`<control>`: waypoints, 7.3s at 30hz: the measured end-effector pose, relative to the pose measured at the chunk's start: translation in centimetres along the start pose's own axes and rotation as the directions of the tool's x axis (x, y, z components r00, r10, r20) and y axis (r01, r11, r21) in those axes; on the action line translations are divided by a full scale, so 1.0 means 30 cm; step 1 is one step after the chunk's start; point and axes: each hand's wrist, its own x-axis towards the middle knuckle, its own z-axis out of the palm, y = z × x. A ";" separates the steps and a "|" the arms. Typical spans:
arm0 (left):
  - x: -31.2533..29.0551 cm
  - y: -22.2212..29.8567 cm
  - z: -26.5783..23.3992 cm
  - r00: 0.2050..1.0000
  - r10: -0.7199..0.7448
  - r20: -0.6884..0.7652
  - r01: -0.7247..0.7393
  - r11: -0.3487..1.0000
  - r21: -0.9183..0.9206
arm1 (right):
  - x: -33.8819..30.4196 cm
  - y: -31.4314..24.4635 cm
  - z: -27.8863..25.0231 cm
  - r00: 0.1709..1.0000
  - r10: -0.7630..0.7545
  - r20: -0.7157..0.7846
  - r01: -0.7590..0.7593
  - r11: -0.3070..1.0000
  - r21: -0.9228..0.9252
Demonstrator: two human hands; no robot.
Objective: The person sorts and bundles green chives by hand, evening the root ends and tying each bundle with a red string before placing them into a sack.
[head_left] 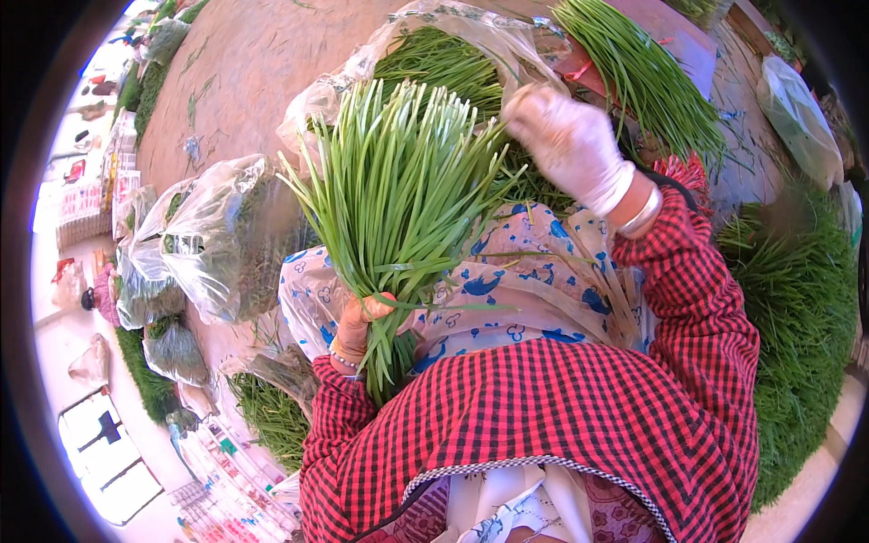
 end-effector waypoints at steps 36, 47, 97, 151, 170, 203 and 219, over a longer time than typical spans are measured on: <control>-0.004 0.037 0.001 0.994 0.004 0.107 0.020 0.974 -0.225 | -0.011 -0.199 -0.008 0.962 -0.126 0.242 0.116 0.992 0.052; -0.037 0.057 0.036 0.993 0.110 0.039 -0.108 0.993 -0.046 | -0.218 0.255 -0.131 0.674 0.591 0.443 -0.369 0.789 -0.491; 0.291 0.140 0.480 0.845 -0.133 0.519 0.041 0.982 0.185 | 0.034 -0.176 0.042 0.657 0.080 0.749 -0.543 -0.639 0.545; 0.395 0.247 0.424 0.917 0.357 0.180 -0.260 0.875 -0.408 | 0.083 -0.285 0.001 0.941 0.288 0.178 -0.328 0.905 0.272; 0.338 0.463 0.413 0.837 0.546 -0.035 -0.544 0.823 -0.161 | 0.038 -0.248 -0.018 0.921 0.210 0.327 -0.287 0.935 0.208; 0.070 0.686 0.203 0.479 0.876 -0.056 -0.873 0.470 -0.128 | 0.082 -0.115 -0.027 0.985 0.100 0.140 -0.132 0.962 0.240; 0.093 0.562 0.197 0.515 0.825 0.231 -0.713 0.563 -0.418 | 0.247 -0.232 -0.063 0.549 0.187 0.815 -0.831 0.223 0.509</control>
